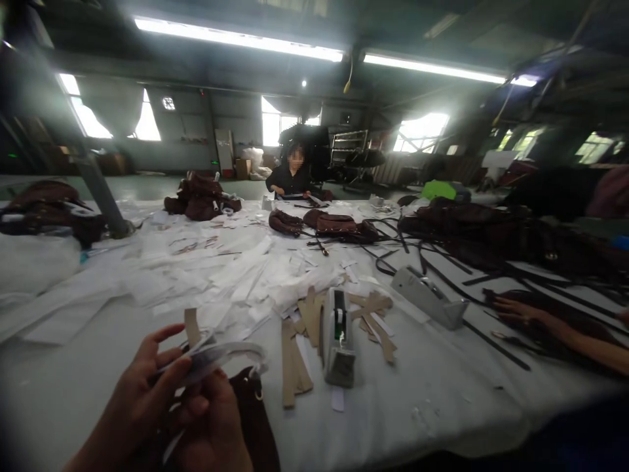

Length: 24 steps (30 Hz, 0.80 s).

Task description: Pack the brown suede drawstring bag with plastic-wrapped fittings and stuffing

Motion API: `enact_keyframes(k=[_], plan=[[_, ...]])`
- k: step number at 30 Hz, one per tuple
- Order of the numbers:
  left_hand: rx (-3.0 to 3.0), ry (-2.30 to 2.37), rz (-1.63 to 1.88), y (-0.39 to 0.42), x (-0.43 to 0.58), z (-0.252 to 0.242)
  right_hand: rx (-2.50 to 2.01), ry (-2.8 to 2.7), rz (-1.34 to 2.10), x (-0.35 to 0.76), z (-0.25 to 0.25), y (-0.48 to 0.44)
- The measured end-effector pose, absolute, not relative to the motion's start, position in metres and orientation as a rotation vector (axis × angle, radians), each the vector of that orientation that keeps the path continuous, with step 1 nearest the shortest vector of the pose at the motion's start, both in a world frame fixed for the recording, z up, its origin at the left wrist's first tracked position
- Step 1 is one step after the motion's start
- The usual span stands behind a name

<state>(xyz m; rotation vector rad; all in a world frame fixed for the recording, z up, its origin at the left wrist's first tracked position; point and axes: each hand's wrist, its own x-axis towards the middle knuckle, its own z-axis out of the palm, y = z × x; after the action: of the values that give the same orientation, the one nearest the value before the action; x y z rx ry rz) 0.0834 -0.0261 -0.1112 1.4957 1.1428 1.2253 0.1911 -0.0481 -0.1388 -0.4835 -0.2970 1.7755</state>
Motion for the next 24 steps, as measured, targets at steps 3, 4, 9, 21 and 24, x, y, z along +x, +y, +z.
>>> enact_keyframes(k=[3, 4, 9, 21, 24], plan=[[1.366, 1.087, 1.043, -0.025, 0.088, -0.116, -0.475, -0.378, 1.702, 0.193, -0.151, -0.047], [1.325, 1.056, 0.988, -0.025, 0.089, -0.119, -0.512, -0.439, 1.651, 0.193, -0.155, -0.047], [1.162, 0.965, 0.929, -0.030, 0.093, -0.130, -0.799, -0.611, 1.525, 0.198, -0.161, -0.045], [1.144, 0.768, 0.754, -0.014, 0.084, -0.136, -0.897, -0.656, 1.411, 0.207, -0.151, -0.055], [1.054, 0.767, 0.827, -0.014, 0.085, -0.135, -0.857, -0.722, 1.477, 0.210, -0.152, -0.057]])
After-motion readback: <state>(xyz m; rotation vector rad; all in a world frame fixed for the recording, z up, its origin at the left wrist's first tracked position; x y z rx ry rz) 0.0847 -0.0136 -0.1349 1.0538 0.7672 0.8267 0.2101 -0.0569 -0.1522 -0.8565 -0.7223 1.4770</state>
